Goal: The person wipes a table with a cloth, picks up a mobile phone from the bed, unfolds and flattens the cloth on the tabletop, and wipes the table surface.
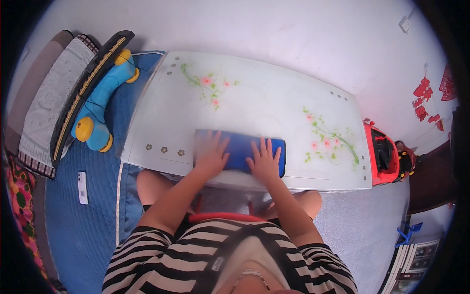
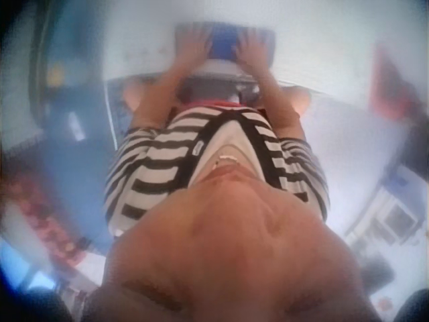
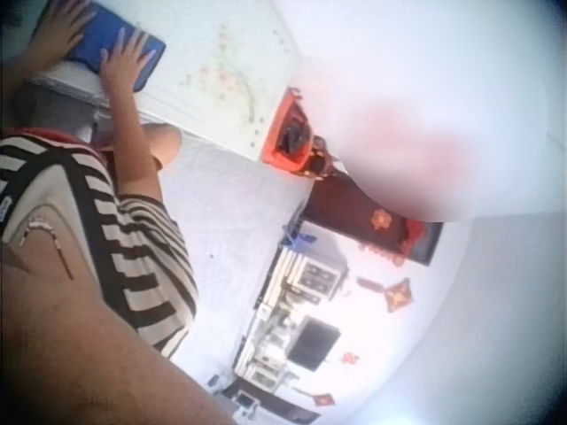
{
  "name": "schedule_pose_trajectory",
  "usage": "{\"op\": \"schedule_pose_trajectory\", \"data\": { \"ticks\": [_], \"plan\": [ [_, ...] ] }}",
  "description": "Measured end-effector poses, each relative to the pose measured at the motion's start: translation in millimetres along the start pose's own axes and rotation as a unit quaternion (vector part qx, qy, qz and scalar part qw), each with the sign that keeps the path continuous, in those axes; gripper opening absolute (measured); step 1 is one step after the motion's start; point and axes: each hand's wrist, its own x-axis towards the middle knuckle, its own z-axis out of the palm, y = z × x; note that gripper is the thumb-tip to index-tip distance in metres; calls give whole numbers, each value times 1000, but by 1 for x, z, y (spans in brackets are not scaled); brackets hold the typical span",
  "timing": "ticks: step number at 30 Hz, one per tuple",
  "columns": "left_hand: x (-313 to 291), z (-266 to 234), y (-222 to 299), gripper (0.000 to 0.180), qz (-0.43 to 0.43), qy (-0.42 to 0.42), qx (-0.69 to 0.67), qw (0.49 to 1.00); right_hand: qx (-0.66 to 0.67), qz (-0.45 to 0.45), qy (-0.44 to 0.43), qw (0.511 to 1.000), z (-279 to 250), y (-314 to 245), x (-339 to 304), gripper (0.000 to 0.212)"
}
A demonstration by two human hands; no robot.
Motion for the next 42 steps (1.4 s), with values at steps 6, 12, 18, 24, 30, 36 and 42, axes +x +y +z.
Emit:
{"op": "schedule_pose_trajectory", "data": {
  "ticks": [6, 12, 18, 24, 30, 36, 42],
  "plan": [
    [-25, 4, 5, 59, -3, 11, -61, 998, 6, -3, -33, 999, -14, -7, -26, 67],
    [-12, 4, 0, 58, 5, 40, -39, 998, 2, 0, 15, 1000, -6, -8, -9, 66],
    [22, -3, -12, 57, 12, 47, -26, 998, -6, -21, 96, 995, 11, 3, 26, 67],
    [70, 14, -31, 55, 16, 98, -12, 995, -42, -26, 155, 987, 21, 10, 71, 64],
    [122, 19, -49, 54, -13, 95, 1, 995, -31, -7, 144, 989, 32, 16, 129, 63],
    [183, 16, -71, 54, -37, 64, 15, 997, -14, 39, 40, 998, 34, 19, 196, 67],
    [236, 16, -90, 55, -72, 27, 23, 997, -8, 47, 6, 999, 34, 20, 249, 67]
  ]
}}
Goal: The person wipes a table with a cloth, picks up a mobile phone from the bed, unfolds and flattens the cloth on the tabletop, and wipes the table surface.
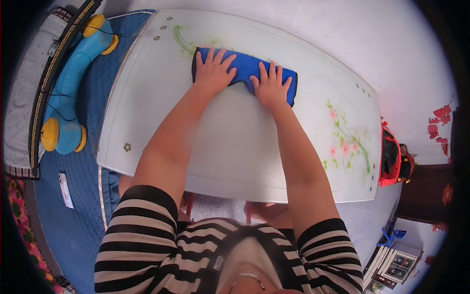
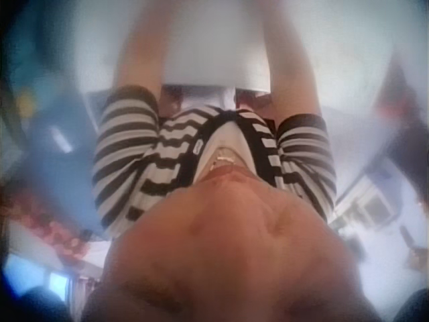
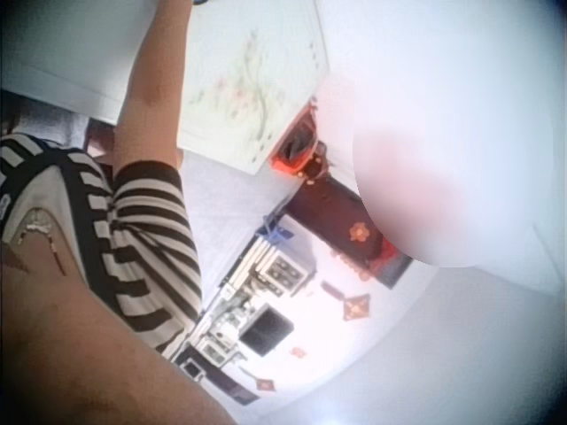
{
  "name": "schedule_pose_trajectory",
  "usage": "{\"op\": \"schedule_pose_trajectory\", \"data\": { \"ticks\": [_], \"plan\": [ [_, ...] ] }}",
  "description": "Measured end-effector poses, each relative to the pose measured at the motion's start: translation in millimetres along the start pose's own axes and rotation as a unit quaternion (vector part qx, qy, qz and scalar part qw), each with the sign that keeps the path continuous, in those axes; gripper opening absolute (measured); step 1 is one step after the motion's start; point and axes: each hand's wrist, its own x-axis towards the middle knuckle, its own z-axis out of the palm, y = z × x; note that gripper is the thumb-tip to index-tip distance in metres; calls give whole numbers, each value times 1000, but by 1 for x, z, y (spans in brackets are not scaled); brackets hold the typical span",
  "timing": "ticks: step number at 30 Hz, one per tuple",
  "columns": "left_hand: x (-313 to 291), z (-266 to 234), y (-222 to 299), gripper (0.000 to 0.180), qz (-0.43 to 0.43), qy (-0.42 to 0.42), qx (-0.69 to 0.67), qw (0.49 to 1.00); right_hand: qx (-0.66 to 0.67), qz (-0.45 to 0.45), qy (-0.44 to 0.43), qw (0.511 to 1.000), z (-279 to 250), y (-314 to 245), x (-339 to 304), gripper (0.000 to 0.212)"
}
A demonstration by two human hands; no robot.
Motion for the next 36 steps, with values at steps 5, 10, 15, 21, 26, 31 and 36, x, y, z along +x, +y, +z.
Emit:
{"op": "schedule_pose_trajectory", "data": {
  "ticks": [5, 10, 15, 21, 26, 31, 36],
  "plan": [
    [14, -1, 3, 56, -22, -21, -2, 1000, -19, 23, -33, 999, -5, 0, 20, 67],
    [-5, 2, 2, 56, -4, -7, 9, 1000, -1, -2, -16, 1000, 0, 6, 3, 66],
    [-55, 0, 4, 56, 11, 15, -2, 1000, 9, -42, 39, 998, 0, 5, -44, 64],
    [-136, -10, 20, 56, 47, 34, -8, 998, 9, -64, 70, 995, -6, 7, -127, 65],
    [-204, -29, 36, 58, 70, -10, -24, 997, 24, -60, -3, 998, -34, 0, -200, 65],
    [-255, -31, 48, 59, 98, 1, -34, 995, 24, -60, 8, 998, -47, 1, -261, 65],
    [-275, -35, 55, 59, 99, -18, -48, 994, 42, -45, 4, 998, -51, 1, -289, 65]
  ]
}}
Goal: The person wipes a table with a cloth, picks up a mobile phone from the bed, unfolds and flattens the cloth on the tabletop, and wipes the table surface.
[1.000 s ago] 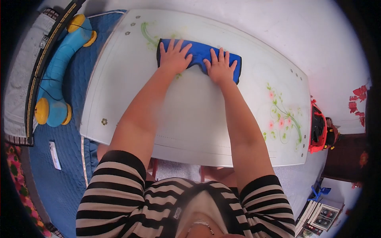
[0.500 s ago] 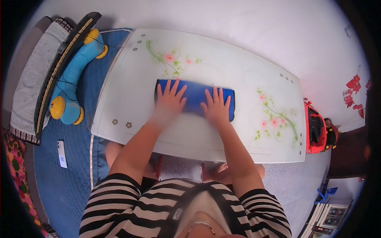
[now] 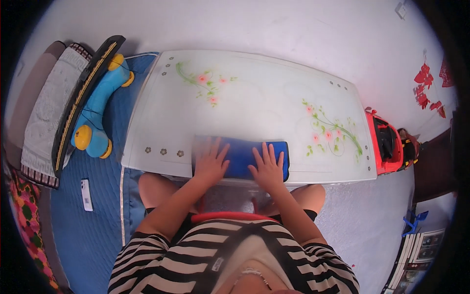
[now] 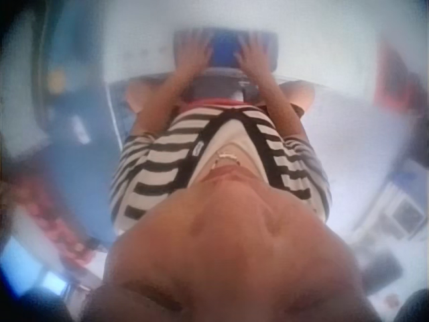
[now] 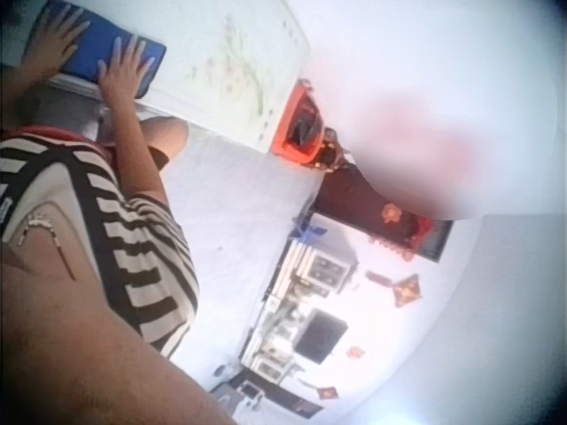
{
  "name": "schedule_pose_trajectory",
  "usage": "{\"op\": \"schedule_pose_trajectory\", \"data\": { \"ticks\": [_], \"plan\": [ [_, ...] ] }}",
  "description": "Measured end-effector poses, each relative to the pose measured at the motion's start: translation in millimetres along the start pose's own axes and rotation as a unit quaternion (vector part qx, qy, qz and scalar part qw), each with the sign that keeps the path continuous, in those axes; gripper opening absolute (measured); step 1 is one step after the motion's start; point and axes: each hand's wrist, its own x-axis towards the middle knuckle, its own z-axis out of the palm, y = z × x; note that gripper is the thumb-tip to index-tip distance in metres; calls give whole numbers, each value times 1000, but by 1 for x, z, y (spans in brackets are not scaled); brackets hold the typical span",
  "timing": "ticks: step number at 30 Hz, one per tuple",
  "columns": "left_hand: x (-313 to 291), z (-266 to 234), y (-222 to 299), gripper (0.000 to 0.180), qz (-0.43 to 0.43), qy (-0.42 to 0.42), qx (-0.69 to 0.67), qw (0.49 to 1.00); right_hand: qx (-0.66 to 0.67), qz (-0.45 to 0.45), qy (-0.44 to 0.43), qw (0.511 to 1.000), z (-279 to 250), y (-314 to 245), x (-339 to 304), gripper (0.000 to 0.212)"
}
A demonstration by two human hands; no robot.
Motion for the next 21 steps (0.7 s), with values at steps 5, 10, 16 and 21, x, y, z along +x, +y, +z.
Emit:
{"op": "schedule_pose_trajectory", "data": {
  "ticks": [5, 10, 16, 21],
  "plan": [
    [15, 3, 1, 59, 5, 10, -5, 1000, -4, 13, 37, 999, 1, 2, 13, 64],
    [53, 14, -1, 58, 28, 59, -5, 998, -17, 16, 87, 996, 11, 18, 40, 64],
    [106, 28, -4, 58, 34, 83, 23, 996, -45, 25, 135, 989, 26, 40, 91, 63],
    [158, 28, 4, 57, 15, 53, 21, 998, -55, 84, 42, 994, 24, 58, 137, 64]
  ]
}}
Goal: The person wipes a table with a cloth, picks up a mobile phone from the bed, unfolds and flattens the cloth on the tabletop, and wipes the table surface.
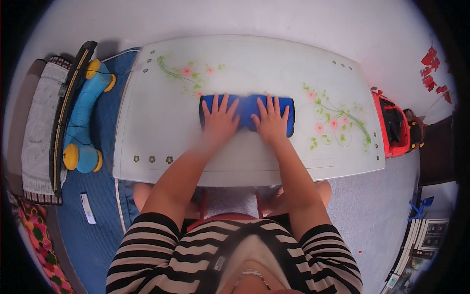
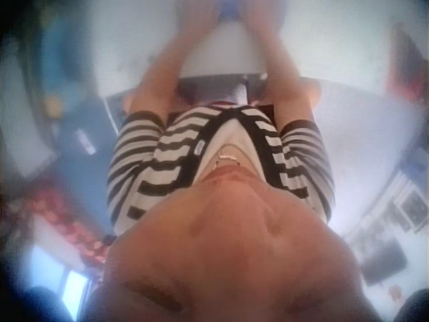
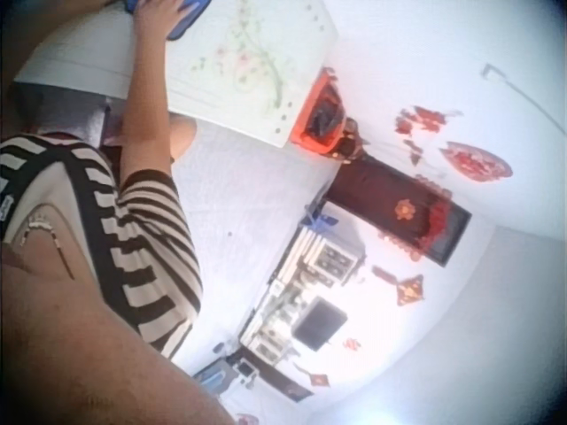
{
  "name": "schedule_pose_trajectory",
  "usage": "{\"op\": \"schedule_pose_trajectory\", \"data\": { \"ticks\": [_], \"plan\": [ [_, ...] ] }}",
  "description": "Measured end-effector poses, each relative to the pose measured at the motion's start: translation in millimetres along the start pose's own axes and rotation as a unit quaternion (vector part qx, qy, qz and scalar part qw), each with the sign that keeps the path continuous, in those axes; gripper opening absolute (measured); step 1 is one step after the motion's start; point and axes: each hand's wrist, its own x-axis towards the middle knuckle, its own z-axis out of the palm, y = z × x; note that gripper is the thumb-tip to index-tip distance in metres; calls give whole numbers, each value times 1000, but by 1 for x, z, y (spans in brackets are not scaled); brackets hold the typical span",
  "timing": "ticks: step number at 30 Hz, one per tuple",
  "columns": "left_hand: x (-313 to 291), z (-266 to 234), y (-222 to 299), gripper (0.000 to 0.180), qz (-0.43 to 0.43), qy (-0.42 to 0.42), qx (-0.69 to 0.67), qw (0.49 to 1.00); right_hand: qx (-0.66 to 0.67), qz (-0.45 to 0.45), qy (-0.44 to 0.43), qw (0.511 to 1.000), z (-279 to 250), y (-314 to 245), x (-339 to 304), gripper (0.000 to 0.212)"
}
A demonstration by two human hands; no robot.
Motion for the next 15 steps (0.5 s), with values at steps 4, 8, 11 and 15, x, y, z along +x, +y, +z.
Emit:
{"op": "schedule_pose_trajectory", "data": {
  "ticks": [4, 8, 11, 15],
  "plan": [
    [44, 8, 1, 55, -13, -25, -4, 1000, -10, 8, 7, 1000, 19, 16, 41, 65],
    [85, 22, -4, 55, -26, -28, 1, 999, 15, 15, 26, 999, 33, 28, 82, 65],
    [113, 28, -5, 56, -38, -44, -1, 998, 18, 33, -12, 999, 33, 35, 107, 67],
    [141, 35, -10, 56, -38, -49, 6, 998, 6, 53, -50, 997, 31, 41, 133, 67]
  ]
}}
